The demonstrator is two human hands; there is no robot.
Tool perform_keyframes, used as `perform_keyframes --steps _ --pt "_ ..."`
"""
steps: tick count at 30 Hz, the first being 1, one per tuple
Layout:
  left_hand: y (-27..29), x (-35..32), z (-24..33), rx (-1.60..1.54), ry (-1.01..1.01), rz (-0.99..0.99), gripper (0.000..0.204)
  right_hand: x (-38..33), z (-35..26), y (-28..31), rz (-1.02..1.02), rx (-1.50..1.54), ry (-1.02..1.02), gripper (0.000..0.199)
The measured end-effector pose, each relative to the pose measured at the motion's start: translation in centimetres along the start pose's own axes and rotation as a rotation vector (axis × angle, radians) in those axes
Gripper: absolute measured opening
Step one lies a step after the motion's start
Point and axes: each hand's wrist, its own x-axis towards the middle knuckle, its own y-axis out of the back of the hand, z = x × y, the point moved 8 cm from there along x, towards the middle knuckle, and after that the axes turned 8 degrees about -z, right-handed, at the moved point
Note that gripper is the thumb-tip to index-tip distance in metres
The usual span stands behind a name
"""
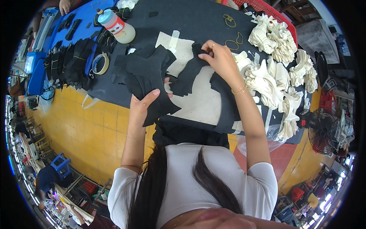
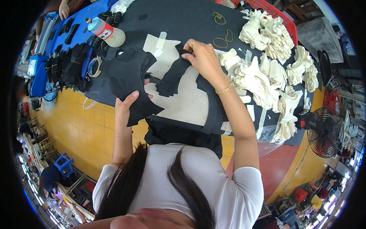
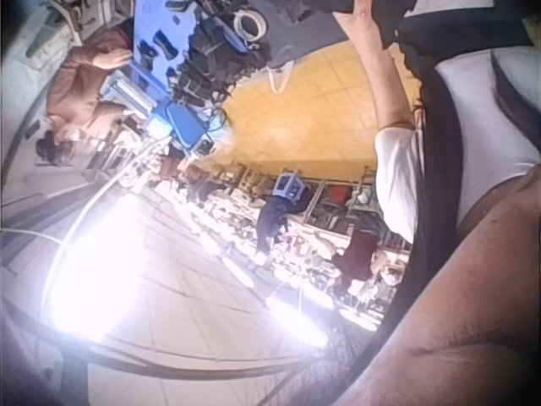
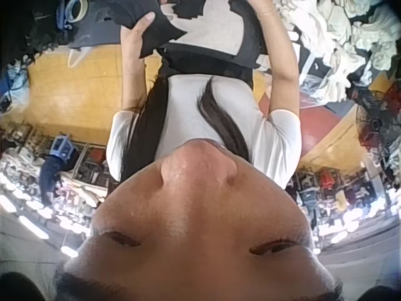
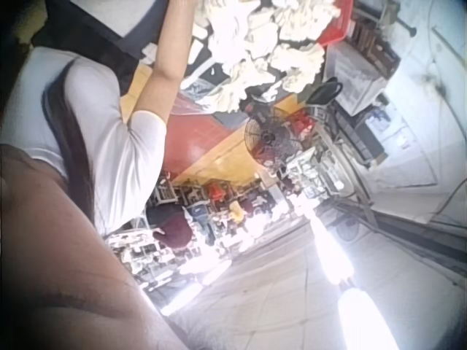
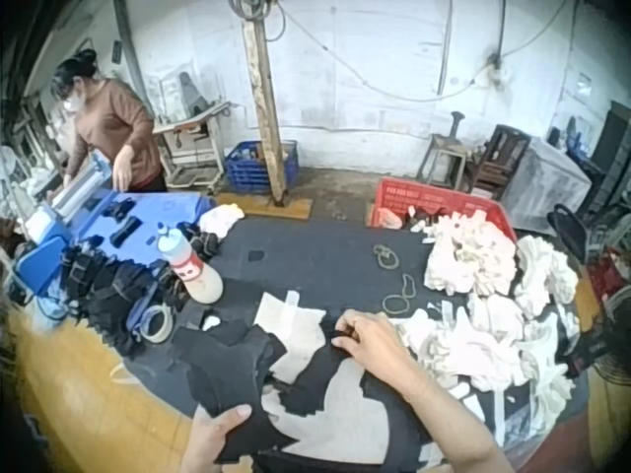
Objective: The person assembles gloves by hand at a workbench. They place white foam inserts into black glove shells, then fold and stack the finished gloves. The person also handles white gloves and foam pieces, organizing them on the table.
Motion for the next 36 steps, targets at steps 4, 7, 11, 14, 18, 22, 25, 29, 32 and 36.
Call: perform_keyframes --steps 4,7,11,14,18,22,25,29,32,36 --pt "0.5 -0.1 0.5 0.001 -0.021 0.031 0.055 -6.4 -5.1 3.2 -0.132 0.017 0.230 0.018" --pt "0.7 -0.1 0.7 -0.009 -0.032 0.036 0.054 -12.4 -8.2 6.8 -0.303 0.201 0.483 0.014" --pt "0.4 0.3 0.6 0.003 -0.040 0.027 0.054 -15.1 -7.8 9.8 -0.380 0.229 0.479 0.012" --pt "-0.3 0.2 0.3 0.011 -0.007 0.009 0.052 -13.2 -5.3 8.5 -0.321 -0.059 0.380 0.011" --pt "-0.8 0.0 0.2 0.013 -0.014 -0.002 0.051 -9.6 -2.2 5.4 -0.111 -0.310 0.380 0.012" --pt "-0.4 -0.5 0.1 0.019 -0.008 0.029 0.052 -10.8 2.8 4.8 -0.387 -0.201 -0.081 0.010" --pt "-0.3 -0.2 0.0 0.020 -0.007 0.027 0.053 -11.9 2.3 5.5 -0.369 -0.189 -0.018 0.011" --pt "-0.5 0.2 -0.3 0.013 0.010 0.018 0.054 -11.4 1.6 6.2 -0.169 -0.390 0.072 0.012" --pt "-0.7 0.2 -0.3 0.016 0.000 0.008 0.053 -10.9 2.2 4.5 -0.232 -0.430 0.053 0.014" --pt "-0.6 0.0 -0.1 0.009 -0.004 0.012 0.052 -12.1 4.0 2.6 -0.321 -0.490 -0.080 0.013"
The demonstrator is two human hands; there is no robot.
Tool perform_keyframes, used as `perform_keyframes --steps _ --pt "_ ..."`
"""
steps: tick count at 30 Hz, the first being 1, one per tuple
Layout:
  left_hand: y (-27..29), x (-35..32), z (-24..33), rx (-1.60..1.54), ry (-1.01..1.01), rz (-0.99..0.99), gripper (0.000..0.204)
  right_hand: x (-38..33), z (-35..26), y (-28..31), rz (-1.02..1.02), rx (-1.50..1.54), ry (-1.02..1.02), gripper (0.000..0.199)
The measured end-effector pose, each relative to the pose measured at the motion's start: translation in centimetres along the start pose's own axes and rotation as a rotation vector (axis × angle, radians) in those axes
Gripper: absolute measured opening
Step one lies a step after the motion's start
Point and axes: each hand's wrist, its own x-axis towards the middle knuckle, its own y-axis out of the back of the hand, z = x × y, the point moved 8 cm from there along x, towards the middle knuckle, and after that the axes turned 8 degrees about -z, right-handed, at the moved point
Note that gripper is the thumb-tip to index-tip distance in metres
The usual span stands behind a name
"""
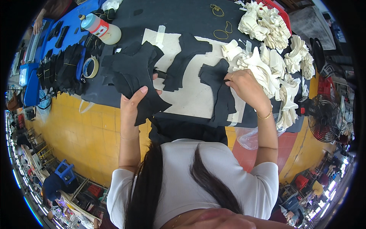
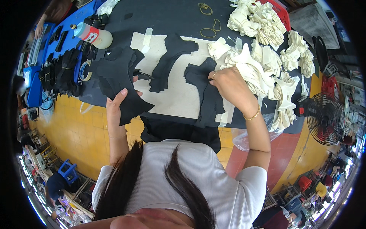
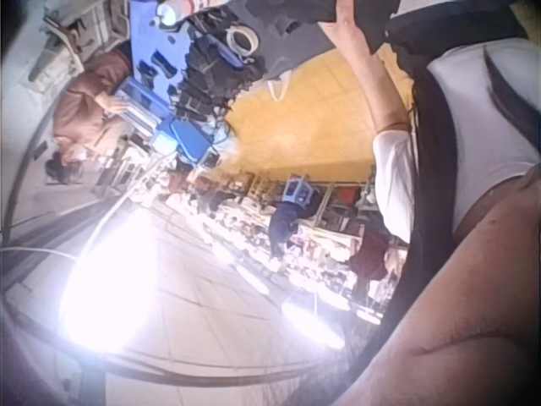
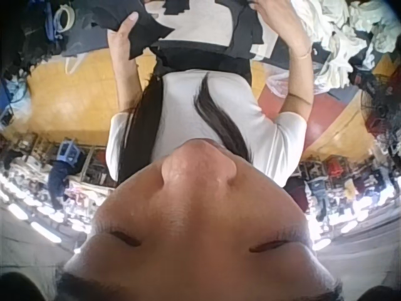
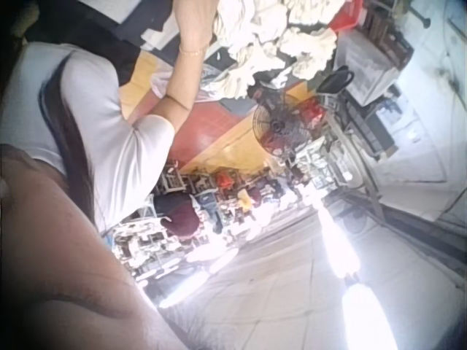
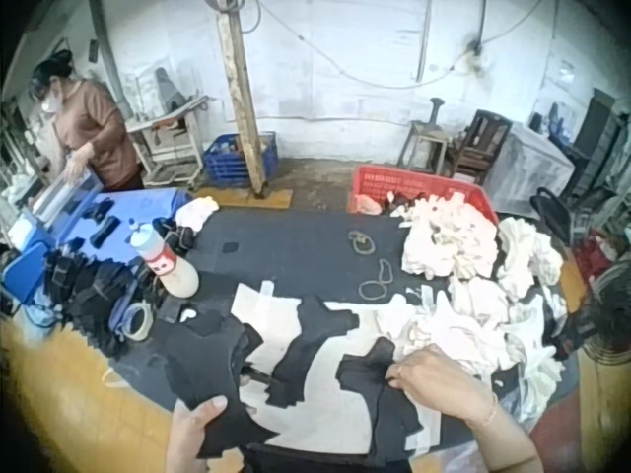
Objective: The person assembles gloves by hand at a workbench. They place white foam inserts into black glove shells, then fold and stack the finished gloves. The person also handles white gloves and foam pieces, organizing them on the table.
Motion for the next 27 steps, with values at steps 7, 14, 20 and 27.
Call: perform_keyframes --steps 7,14,20,27 --pt "-0.2 0.0 -0.3 0.002 0.019 -0.017 0.051 -2.7 -3.3 1.7 0.239 -0.335 0.268 0.015" --pt "0.3 0.2 0.0 0.013 0.001 -0.002 0.054 -8.8 -3.7 4.9 -0.547 0.327 0.338 0.013" --pt "0.4 -0.1 0.5 -0.053 -0.003 -0.001 0.054 -8.7 -7.2 11.0 -0.143 0.615 0.988 0.018" --pt "1.1 -1.2 1.5 -0.048 -0.036 -0.012 0.050 8.8 -6.5 8.6 0.157 0.424 0.283 0.027"
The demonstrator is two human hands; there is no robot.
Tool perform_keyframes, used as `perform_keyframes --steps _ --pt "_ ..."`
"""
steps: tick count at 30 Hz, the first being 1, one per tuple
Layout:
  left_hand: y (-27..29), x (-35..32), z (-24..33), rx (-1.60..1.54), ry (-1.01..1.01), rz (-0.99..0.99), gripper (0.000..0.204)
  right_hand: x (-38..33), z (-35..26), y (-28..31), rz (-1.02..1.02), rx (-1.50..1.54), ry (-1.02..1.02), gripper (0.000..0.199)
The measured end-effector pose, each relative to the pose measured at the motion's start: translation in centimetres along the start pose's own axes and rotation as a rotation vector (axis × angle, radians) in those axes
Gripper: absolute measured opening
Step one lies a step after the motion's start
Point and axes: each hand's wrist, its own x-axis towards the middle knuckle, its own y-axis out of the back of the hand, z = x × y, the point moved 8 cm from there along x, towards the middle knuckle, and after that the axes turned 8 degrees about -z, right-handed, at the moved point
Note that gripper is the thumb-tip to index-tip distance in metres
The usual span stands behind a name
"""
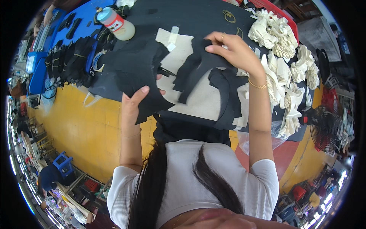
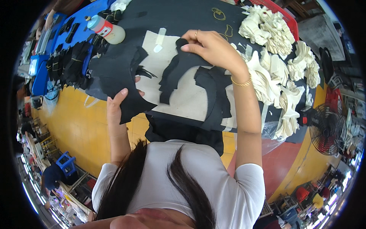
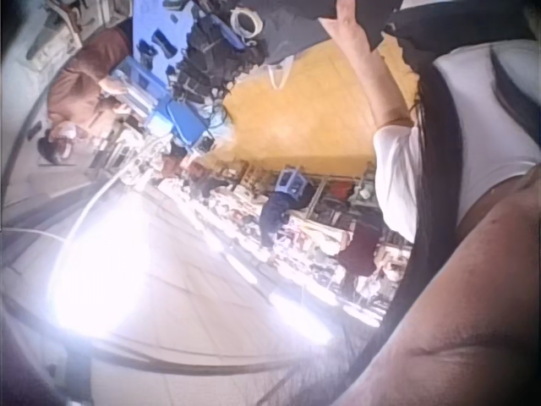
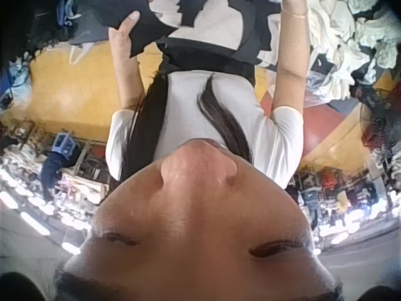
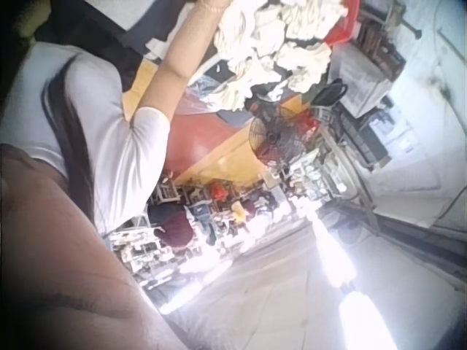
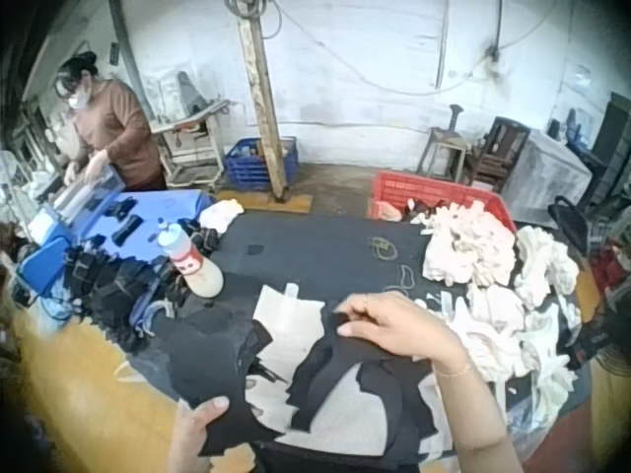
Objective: The person assembles gloves by hand at a workbench. They place white foam inserts into black glove shells, then fold and stack the finished gloves. The person also handles white gloves and foam pieces, organizing them on the table.
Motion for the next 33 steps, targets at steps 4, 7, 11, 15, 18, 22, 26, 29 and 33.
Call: perform_keyframes --steps 4,7,11,15,18,22,26,29,33 --pt "-0.5 -0.3 -0.5 0.033 0.042 -0.085 0.046 0.9 -2.3 -1.4 0.297 -0.168 0.143 0.030" --pt "-1.2 -0.1 -1.5 0.062 0.114 -0.130 0.044 -1.0 -7.3 -4.0 0.329 -0.175 0.410 0.037" --pt "-2.5 0.3 -2.3 0.011 0.125 -0.191 0.041 -1.9 -9.7 -5.4 0.440 -0.312 0.435 0.040" --pt "-2.6 0.3 -2.5 -0.001 0.126 -0.205 0.042 -3.4 -9.5 -5.5 0.563 -0.358 0.488 0.038" --pt "-2.1 0.1 -3.1 -0.062 0.130 -0.195 0.044 -4.6 -9.5 -5.7 0.601 -0.383 0.526 0.029" --pt "-1.1 -0.3 -3.3 -0.149 0.101 -0.200 0.046 -5.7 -10.5 -5.9 0.600 -0.351 0.563 0.024" --pt "1.1 -0.1 -2.9 -0.182 0.035 -0.040 0.049 -7.8 -12.0 -5.9 0.480 -0.351 0.638 0.021" --pt "2.0 -0.3 -2.0 -0.107 0.073 -0.026 0.048 -8.9 -11.1 -4.7 0.312 -0.066 0.634 0.024" --pt "3.1 -0.1 -0.5 -0.010 0.012 0.040 0.047 -8.2 -5.1 -2.0 0.470 0.390 0.185 0.022"
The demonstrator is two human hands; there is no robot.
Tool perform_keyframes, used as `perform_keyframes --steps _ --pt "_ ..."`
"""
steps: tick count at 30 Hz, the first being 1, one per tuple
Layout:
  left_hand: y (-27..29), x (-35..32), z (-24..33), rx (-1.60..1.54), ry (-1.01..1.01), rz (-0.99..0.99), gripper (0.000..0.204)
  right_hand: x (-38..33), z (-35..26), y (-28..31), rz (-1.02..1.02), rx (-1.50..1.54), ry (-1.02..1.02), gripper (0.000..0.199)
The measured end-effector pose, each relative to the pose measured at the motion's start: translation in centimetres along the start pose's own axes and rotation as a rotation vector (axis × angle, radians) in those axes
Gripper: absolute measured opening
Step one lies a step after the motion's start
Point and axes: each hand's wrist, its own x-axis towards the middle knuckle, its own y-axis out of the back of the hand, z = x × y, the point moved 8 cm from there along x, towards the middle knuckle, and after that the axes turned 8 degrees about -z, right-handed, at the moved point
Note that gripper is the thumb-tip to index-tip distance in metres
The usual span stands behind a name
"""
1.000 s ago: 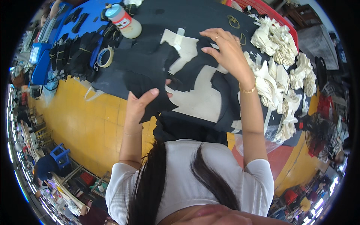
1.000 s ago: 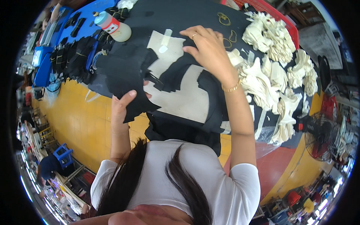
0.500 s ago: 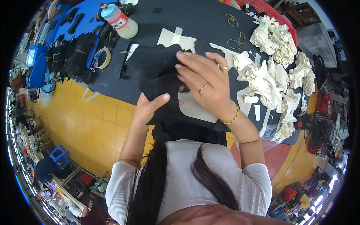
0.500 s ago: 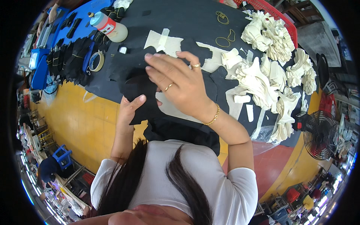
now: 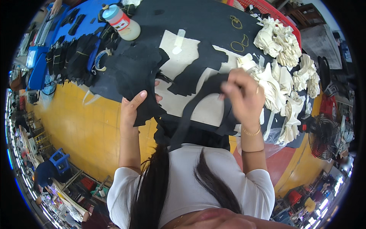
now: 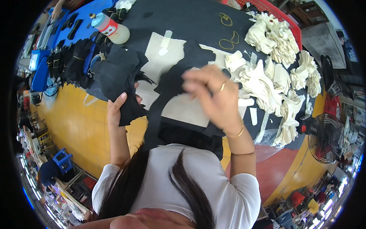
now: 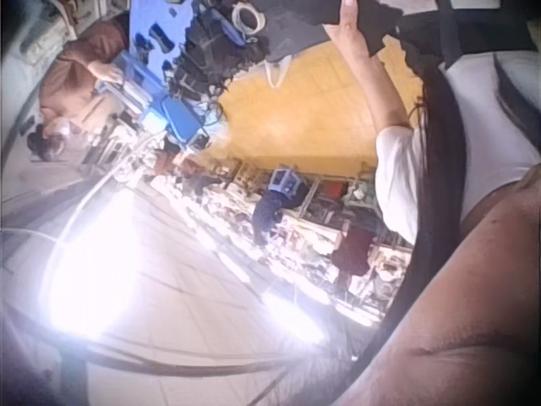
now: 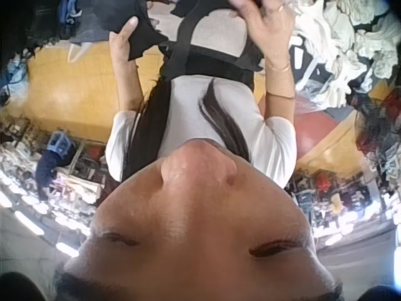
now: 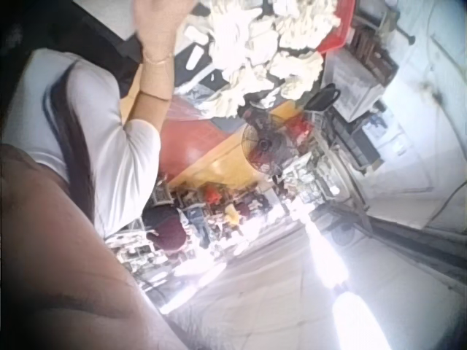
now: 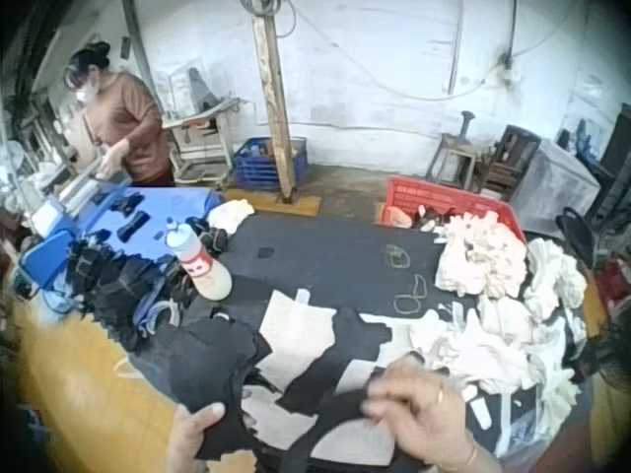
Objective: The person assembles gloves by hand at a workbench. They place white foam inserts into black glove shells, then fold and stack the finished gloves. The person also handles white gloves and foam pieces, organizing them on the table.
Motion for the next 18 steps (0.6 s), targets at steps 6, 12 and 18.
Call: perform_keyframes --steps 6,12,18 --pt "0.2 -0.3 1.5 0.083 -0.047 -0.020 0.047 5.2 6.2 0.0 -0.045 -0.661 -0.127 0.034" --pt "-2.9 0.4 0.0 0.117 -0.004 -0.170 0.042 3.9 0.8 -5.4 -0.131 -0.603 0.232 0.051" --pt "-4.5 0.1 -2.0 0.037 0.051 -0.286 0.038 3.5 -1.4 -7.2 -0.045 -0.558 0.333 0.044"
